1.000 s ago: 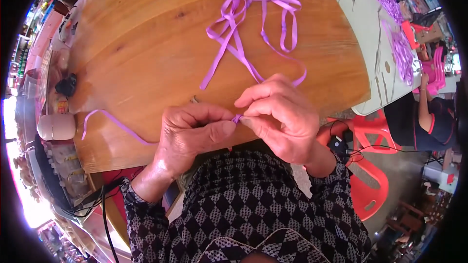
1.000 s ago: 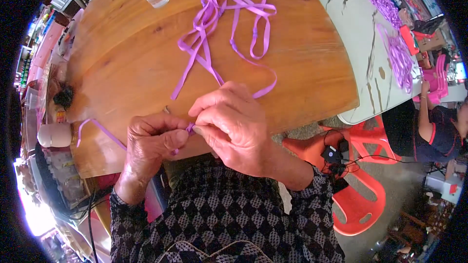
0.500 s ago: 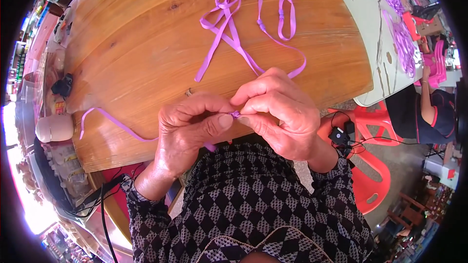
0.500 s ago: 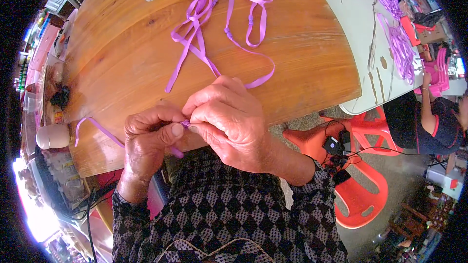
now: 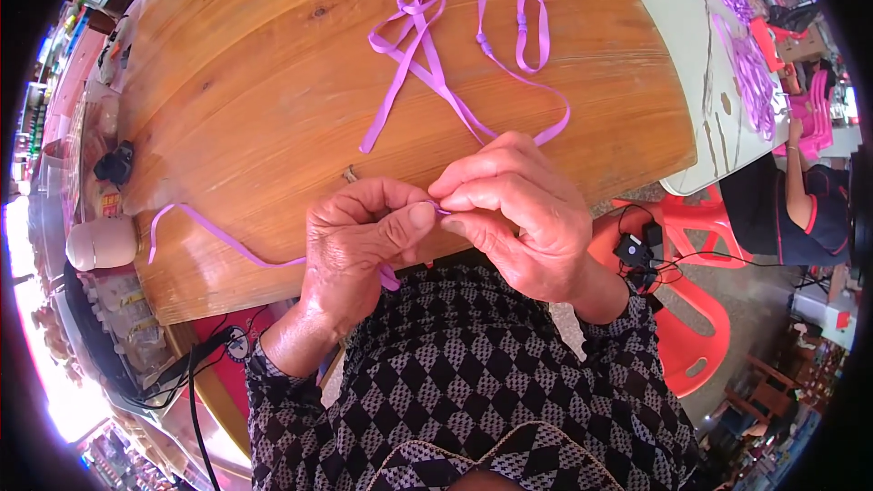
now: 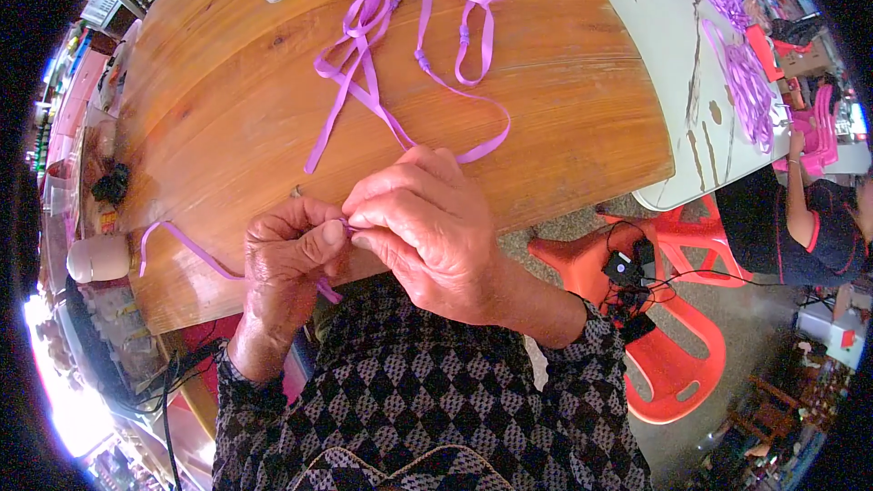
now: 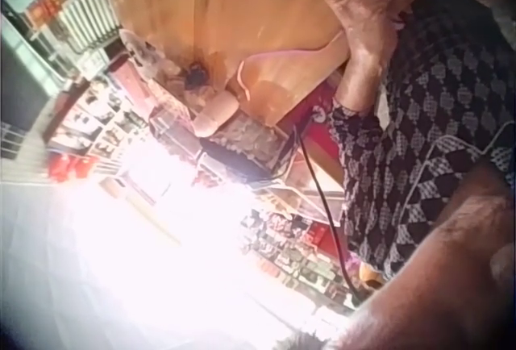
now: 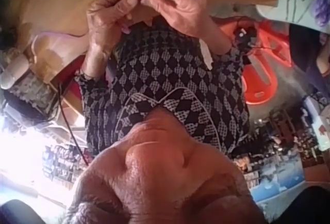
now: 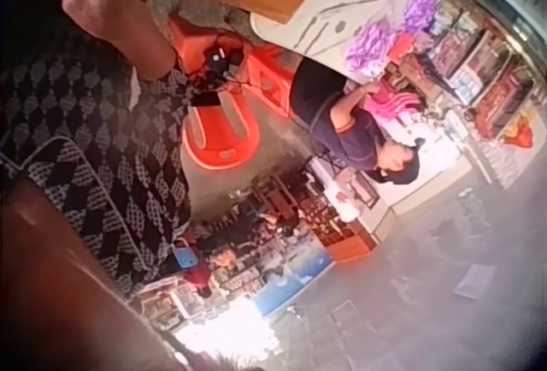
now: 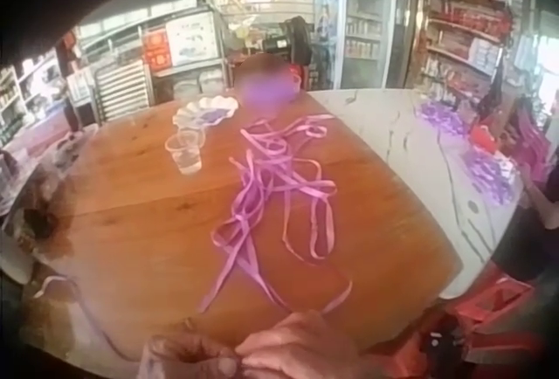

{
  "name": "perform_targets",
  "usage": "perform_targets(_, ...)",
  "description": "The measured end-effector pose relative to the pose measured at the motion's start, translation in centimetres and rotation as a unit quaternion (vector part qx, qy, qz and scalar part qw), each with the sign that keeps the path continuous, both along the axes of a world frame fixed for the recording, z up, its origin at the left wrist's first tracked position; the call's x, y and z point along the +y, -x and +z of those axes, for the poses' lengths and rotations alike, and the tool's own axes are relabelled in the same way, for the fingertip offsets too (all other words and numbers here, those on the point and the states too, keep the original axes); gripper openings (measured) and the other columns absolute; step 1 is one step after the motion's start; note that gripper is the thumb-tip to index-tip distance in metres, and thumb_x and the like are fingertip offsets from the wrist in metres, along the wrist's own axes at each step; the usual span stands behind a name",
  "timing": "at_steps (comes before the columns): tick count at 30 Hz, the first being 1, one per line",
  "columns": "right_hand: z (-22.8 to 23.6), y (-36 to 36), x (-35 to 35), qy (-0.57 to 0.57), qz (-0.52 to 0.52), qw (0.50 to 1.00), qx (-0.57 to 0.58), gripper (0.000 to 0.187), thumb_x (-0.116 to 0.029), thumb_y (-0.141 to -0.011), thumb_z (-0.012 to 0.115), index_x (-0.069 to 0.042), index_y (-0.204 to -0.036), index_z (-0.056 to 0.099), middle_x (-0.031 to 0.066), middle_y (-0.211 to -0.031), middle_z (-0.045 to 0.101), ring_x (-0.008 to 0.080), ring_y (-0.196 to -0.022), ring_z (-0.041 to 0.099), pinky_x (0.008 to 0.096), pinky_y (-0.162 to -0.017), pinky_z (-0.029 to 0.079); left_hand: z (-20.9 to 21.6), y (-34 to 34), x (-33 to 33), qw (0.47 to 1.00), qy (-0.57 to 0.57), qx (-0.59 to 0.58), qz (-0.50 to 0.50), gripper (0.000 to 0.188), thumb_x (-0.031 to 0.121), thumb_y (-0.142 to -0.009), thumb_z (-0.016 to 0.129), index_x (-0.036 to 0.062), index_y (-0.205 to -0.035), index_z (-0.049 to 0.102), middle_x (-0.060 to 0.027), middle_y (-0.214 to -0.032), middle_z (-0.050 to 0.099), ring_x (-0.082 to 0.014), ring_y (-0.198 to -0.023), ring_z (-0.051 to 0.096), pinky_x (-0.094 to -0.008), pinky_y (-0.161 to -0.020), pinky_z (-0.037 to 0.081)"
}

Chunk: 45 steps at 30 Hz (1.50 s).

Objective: The person ties knots in a purple ribbon by hand, repeatedly looping and pulling the material to create a series of small knots. They occasionally stretch the ribbon across the wooden table to check their work before picking up a new ribbon to repeat the process.

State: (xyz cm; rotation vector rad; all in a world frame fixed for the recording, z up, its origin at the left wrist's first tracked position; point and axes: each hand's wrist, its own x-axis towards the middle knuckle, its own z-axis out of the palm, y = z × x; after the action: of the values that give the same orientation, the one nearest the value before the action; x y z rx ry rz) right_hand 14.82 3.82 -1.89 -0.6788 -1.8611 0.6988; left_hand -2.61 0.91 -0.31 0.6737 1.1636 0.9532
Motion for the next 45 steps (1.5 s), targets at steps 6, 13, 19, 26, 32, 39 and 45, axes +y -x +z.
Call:
perform_targets(6, -0.3, 0.0, 0.0, -0.013, -0.012, 1.0, -0.004, 0.016, 0.005, -0.067, 0.069, 0.0, -0.079, 0.06, 0.0095, -0.086, 0.062, 0.0204, -0.072, 0.055, 0.0294, -0.062, 0.043, 0.3, -0.3, -0.3, 1.0, -0.021, -0.013, -0.017, 0.016, 0.012, -0.079, 0.07, -0.0015, -0.086, 0.065, 0.0014, -0.069, 0.06, -0.0025, -0.056, 0.049, -0.016, -0.049, 0.038)
perform_targets(13, -0.6, -0.3, 0.0, 0.098, 0.009, 0.994, 0.047, 0.011, 0.007, -0.07, 0.067, 0.001, -0.077, 0.061, 0.01, -0.085, 0.062, 0.0179, -0.072, 0.054, 0.0284, -0.062, 0.042, 0.9, -0.3, -0.2, 1.0, -0.013, 0.0, -0.024, 0.012, 0.007, -0.08, 0.067, -0.0021, -0.088, 0.066, 0.0003, -0.072, 0.062, -0.0033, -0.061, 0.051, -0.0166, -0.054, 0.041)
perform_targets(19, -0.6, 0.0, -0.1, 0.091, 0.004, 0.995, 0.034, 0.012, 0.006, -0.07, 0.069, 0.002, -0.079, 0.062, 0.0102, -0.086, 0.063, 0.0182, -0.075, 0.055, 0.029, -0.064, 0.044, -0.1, 0.1, -0.5, 0.996, -0.044, 0.081, -0.011, 0.011, 0.008, -0.079, 0.069, -0.0011, -0.084, 0.067, 0.0006, -0.069, 0.061, -0.0028, -0.059, 0.051, -0.0157, -0.05, 0.038)
perform_targets(26, -0.6, -0.2, 0.0, 0.074, 0.001, 0.997, 0.025, 0.019, 0.003, -0.068, 0.071, 0.002, -0.085, 0.063, 0.0107, -0.09, 0.063, 0.0201, -0.078, 0.056, 0.0298, -0.067, 0.045, -0.3, -0.1, -0.1, 1.0, 0.009, -0.004, -0.016, 0.013, 0.007, -0.077, 0.07, -0.0019, -0.085, 0.067, -0.0001, -0.071, 0.062, -0.0032, -0.059, 0.05, -0.0162, -0.051, 0.038)
perform_targets(32, -0.5, -0.4, 0.2, 0.084, 0.051, 0.995, 0.024, 0.016, 0.001, -0.07, 0.069, 0.001, -0.085, 0.064, 0.0096, -0.089, 0.063, 0.0194, -0.076, 0.056, 0.0295, -0.066, 0.044, -0.3, 0.6, 0.1, 0.998, 0.036, -0.039, -0.044, 0.013, 0.006, -0.076, 0.07, -0.0016, -0.086, 0.066, -0.0007, -0.073, 0.063, -0.0039, -0.061, 0.052, -0.0169, -0.054, 0.04)
perform_targets(39, -0.4, 0.1, 0.1, 0.07, 0.018, 0.997, -0.005, 0.007, -0.001, -0.074, 0.066, 0.0, -0.076, 0.059, 0.0065, -0.082, 0.062, 0.0182, -0.07, 0.053, 0.0287, -0.064, 0.042, 0.1, 0.0, 0.1, 0.998, 0.039, -0.017, -0.048, 0.013, 0.007, -0.076, 0.071, -0.0013, -0.086, 0.066, 0.0008, -0.07, 0.061, -0.0031, -0.057, 0.049, -0.0165, -0.051, 0.037)
perform_targets(45, -1.3, 0.3, -0.5, 0.076, -0.041, 0.995, 0.046, 0.007, -0.001, -0.077, 0.064, 0.001, -0.078, 0.058, 0.0088, -0.081, 0.061, 0.0175, -0.071, 0.053, 0.0271, -0.065, 0.042, 0.3, -0.2, 0.6, 0.996, 0.045, -0.049, -0.062, 0.011, 0.007, -0.078, 0.069, -0.0009, -0.085, 0.066, 0.0023, -0.067, 0.059, -0.002, -0.056, 0.047, -0.016, -0.05, 0.035)
